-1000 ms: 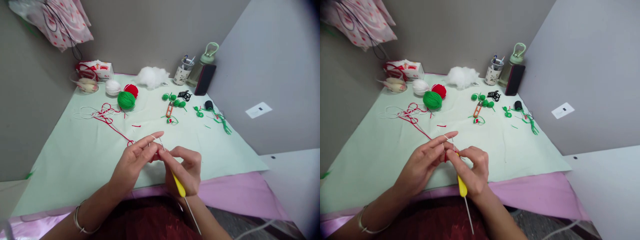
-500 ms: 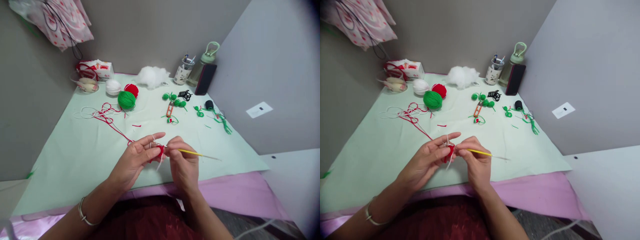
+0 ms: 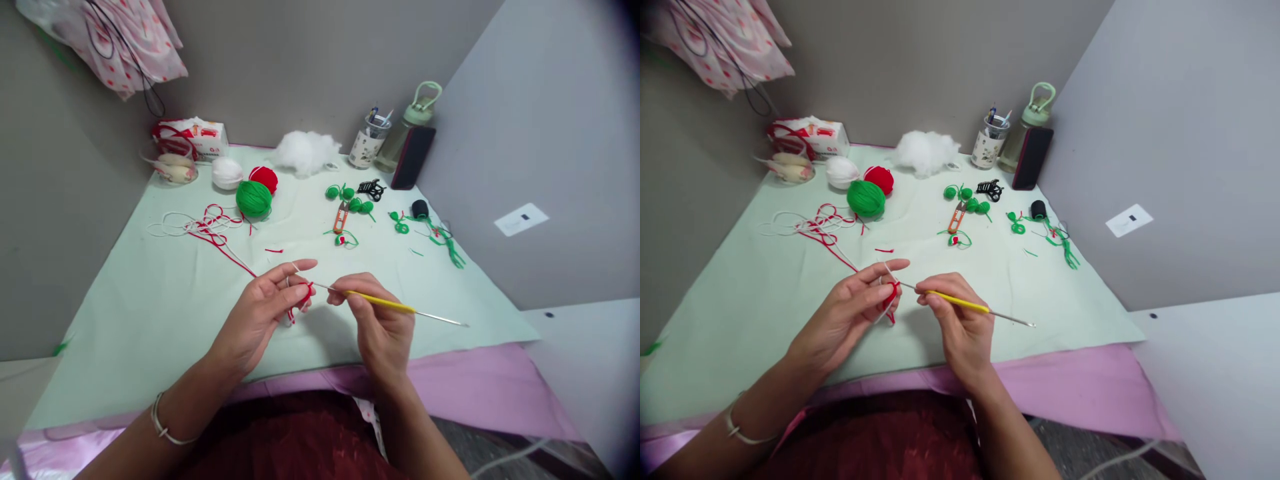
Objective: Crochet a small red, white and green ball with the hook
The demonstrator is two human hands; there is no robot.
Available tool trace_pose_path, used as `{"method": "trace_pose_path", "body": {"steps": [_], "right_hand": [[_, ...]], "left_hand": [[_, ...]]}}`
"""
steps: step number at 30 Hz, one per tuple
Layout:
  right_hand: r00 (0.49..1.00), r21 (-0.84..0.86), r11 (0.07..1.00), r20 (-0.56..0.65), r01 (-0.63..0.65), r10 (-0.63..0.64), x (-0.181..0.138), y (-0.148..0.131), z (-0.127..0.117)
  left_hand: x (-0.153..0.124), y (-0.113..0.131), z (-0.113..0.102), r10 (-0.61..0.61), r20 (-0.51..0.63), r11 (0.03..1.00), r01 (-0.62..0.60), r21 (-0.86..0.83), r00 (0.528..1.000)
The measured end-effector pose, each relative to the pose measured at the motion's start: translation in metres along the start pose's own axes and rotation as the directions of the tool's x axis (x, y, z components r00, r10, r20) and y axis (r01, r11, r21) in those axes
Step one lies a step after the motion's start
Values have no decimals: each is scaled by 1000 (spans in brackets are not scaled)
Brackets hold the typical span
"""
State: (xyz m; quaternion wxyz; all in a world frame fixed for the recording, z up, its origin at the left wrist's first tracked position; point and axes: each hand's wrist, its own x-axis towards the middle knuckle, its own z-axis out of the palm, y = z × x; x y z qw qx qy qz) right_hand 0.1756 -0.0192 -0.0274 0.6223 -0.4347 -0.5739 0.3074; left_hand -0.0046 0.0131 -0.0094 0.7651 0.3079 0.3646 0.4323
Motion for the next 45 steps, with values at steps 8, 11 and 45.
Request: {"method": "trace_pose_path", "body": {"steps": [8, 11, 45], "right_hand": [[995, 209, 973, -7, -95, 99, 2, 5, 9], [1000, 80, 997, -19, 9, -8, 0, 5, 16], [966, 375, 894, 19, -245, 257, 4, 7, 11]], "left_hand": [[-2, -8, 5, 80, 6, 996, -80, 49, 997], [-1, -14, 7, 98, 18, 994, -99, 55, 995], [-1, -13, 6, 73, 1, 996, -73, 61, 997]]}}
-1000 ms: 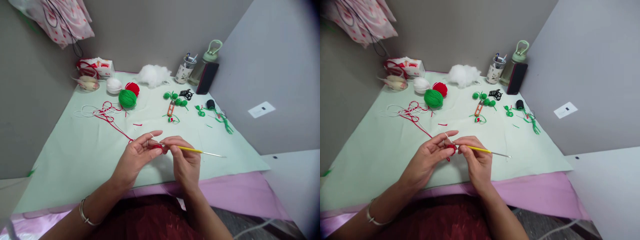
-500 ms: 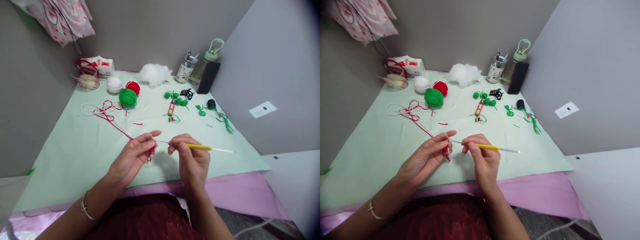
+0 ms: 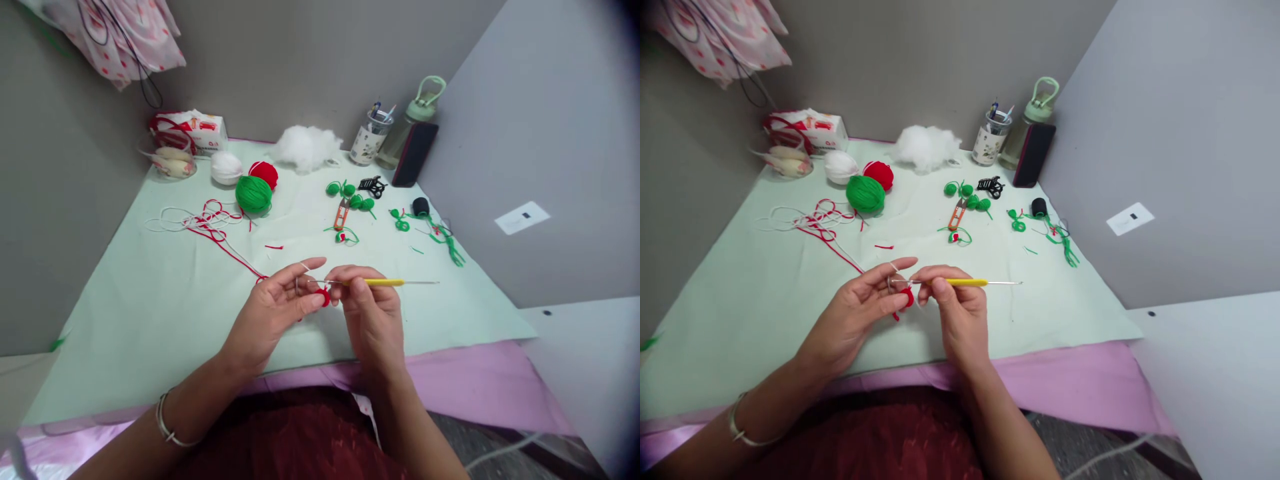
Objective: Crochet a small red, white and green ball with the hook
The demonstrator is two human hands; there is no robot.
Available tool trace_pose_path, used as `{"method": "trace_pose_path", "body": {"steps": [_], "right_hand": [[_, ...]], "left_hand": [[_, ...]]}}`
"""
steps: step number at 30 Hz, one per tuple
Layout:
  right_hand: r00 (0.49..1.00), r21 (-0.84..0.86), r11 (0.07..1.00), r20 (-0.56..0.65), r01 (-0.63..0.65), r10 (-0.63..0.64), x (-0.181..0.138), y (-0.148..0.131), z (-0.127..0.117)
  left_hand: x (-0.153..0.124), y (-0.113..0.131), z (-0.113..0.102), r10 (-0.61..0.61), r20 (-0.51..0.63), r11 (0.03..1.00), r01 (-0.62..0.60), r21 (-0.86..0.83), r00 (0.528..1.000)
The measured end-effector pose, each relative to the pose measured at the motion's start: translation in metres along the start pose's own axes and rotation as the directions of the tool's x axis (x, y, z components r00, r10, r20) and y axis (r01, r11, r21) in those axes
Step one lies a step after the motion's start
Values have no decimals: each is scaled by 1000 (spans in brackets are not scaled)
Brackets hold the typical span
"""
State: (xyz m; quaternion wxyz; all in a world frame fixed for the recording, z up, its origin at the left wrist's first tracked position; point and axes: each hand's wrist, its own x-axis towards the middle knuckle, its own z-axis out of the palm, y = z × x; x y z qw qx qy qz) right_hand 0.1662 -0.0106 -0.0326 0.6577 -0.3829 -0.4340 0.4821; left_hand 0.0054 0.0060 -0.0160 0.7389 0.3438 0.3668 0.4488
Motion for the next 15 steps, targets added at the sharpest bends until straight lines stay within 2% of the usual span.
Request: {"method": "trace_pose_path", "body": {"steps": [4, 9, 12, 15], "right_hand": [[993, 165, 979, 4, -117, 118, 3, -2, 2], [973, 249, 941, 32, -230, 229, 9, -4, 1], [976, 244, 945, 66, -219, 209, 10, -6, -1], [990, 178, 975, 73, -134, 122, 9, -8, -2]], "left_hand": [[0, 2, -1, -24, 24, 998, 22, 55, 999], [1, 9, 1, -55, 28, 996, 56, -67, 998], [1, 10, -1, -45, 33, 996, 47, -71, 998], [0, 8, -4, -25, 43, 1000, 25, -17, 999]]}}
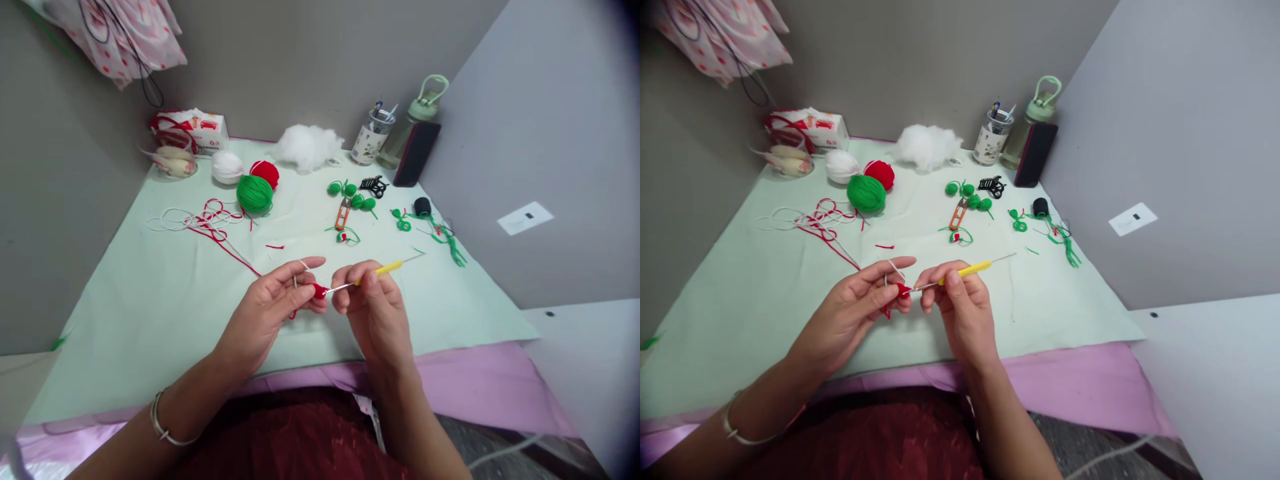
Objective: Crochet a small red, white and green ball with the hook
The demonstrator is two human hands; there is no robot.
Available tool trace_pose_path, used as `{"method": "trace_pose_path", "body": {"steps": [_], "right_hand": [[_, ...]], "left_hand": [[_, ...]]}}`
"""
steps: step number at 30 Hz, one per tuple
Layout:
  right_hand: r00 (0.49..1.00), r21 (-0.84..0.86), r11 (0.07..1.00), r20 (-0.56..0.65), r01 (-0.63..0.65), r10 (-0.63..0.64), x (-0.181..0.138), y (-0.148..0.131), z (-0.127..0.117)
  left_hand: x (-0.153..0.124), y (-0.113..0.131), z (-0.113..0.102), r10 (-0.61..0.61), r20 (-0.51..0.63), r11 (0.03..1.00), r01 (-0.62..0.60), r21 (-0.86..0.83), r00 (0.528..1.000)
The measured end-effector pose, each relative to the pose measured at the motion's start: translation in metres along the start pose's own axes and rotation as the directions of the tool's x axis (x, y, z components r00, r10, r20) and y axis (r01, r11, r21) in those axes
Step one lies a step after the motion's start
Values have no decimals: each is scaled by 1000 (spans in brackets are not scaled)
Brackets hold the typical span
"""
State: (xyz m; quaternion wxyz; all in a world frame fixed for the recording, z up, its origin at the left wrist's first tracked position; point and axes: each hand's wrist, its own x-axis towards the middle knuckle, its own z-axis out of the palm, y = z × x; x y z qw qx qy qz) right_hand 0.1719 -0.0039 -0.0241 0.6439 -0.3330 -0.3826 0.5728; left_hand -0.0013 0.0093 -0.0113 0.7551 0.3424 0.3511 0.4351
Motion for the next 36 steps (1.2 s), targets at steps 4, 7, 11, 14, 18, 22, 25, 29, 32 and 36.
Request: {"method": "trace_pose_path", "body": {"steps": [4, 7, 11, 14, 18, 22, 25, 29, 32, 36], "right_hand": [[992, -120, 984, 11, 130, -130, -4, -1, -1], [983, -181, 966, 24, 183, -182, -7, -1, -2], [974, -234, 946, 33, 226, -225, -11, -1, -3], [970, -262, 935, 38, 240, -239, -13, -2, -4], [968, -246, 937, 57, 249, -243, -14, -3, -5], [960, -265, 923, 99, 278, -261, -15, -4, -4], [938, -359, 867, 120, 347, -325, -16, -5, -3], [901, -493, 757, 169, 429, -400, -18, -6, 0], [883, -556, 690, 219, 463, -416, -20, -9, 0], [857, -637, 581, 305, 507, -415, -23, -11, -3]], "left_hand": [[0, -3, -3, 37, 13, 997, -38, 65, 999], [0, -5, -3, 71, 15, 993, -72, 95, 997], [0, -6, -2, 123, 18, 986, -124, 111, 992], [-2, -6, 0, 145, 9, 980, -145, 137, 989], [-4, -4, 2, 154, 2, 974, -152, 170, 988], [-4, -3, 2, 159, -1, 968, -156, 197, 987], [-3, -5, 1, 162, -22, 967, -154, 203, 987], [-3, -6, 1, 162, -38, 966, -151, 212, 986], [-3, -5, 2, 166, -51, 962, -150, 228, 985], [-5, -3, 5, 202, -90, 946, -171, 277, 975]]}}
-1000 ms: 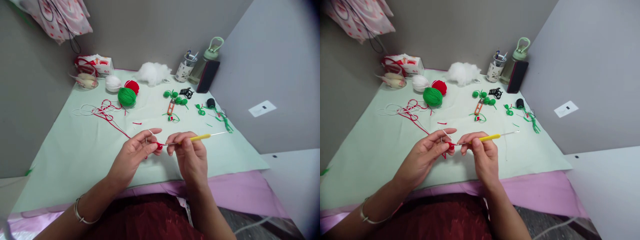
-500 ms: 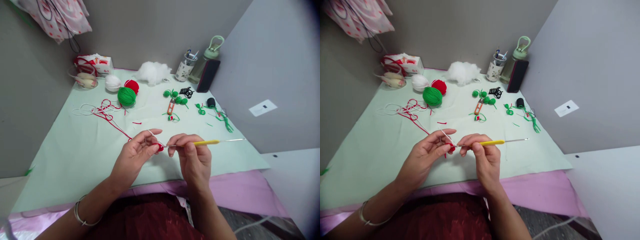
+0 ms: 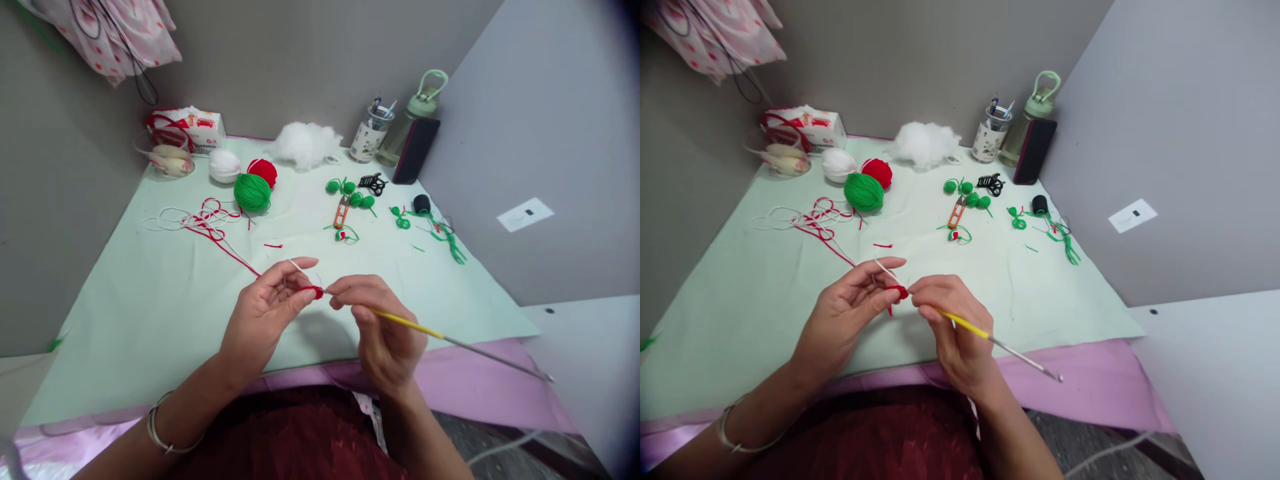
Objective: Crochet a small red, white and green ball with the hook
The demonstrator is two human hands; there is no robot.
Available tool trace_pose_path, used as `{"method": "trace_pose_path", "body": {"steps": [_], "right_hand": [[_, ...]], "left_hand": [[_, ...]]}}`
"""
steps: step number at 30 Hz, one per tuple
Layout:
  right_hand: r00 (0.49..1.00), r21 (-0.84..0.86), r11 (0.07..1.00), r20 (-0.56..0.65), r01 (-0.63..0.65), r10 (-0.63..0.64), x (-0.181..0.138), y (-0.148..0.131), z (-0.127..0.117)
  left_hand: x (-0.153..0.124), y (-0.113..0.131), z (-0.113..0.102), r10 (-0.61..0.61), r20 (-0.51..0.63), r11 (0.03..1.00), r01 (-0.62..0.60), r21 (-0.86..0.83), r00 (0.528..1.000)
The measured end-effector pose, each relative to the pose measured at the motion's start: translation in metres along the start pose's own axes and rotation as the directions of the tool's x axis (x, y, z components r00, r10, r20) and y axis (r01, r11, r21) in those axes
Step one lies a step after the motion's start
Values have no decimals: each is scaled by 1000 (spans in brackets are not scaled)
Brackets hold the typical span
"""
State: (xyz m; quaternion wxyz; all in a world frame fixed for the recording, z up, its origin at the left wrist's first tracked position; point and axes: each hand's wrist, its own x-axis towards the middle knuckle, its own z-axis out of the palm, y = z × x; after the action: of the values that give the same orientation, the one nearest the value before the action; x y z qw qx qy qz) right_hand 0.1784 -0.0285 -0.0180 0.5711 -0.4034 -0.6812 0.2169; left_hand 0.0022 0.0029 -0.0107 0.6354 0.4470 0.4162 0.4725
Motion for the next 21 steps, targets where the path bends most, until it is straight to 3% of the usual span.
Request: {"method": "trace_pose_path", "body": {"steps": [4, 8, 11, 15, 21], "right_hand": [[996, -110, 990, -7, 90, -91, -9, 5, 5], [967, -156, 969, -140, 192, -214, -18, 13, 19], [963, -96, 987, -227, 129, -148, -19, 13, 24], [977, -3, 1000, -214, -1, 0, -14, 8, 23], [961, 229, 965, -215, -124, 174, -8, 13, 20]], "left_hand": [[-1, 2, 4, 21, -47, 1000, -20, 17, 999], [-2, -2, 6, -34, -4, 993, 33, -116, 999], [-1, -7, 6, -69, 21, 981, 72, -182, 997], [-1, -10, 6, -74, 2, 980, 73, -185, 997], [1, -5, 0, -6, 1, 1000, 6, -14, 1000]]}}
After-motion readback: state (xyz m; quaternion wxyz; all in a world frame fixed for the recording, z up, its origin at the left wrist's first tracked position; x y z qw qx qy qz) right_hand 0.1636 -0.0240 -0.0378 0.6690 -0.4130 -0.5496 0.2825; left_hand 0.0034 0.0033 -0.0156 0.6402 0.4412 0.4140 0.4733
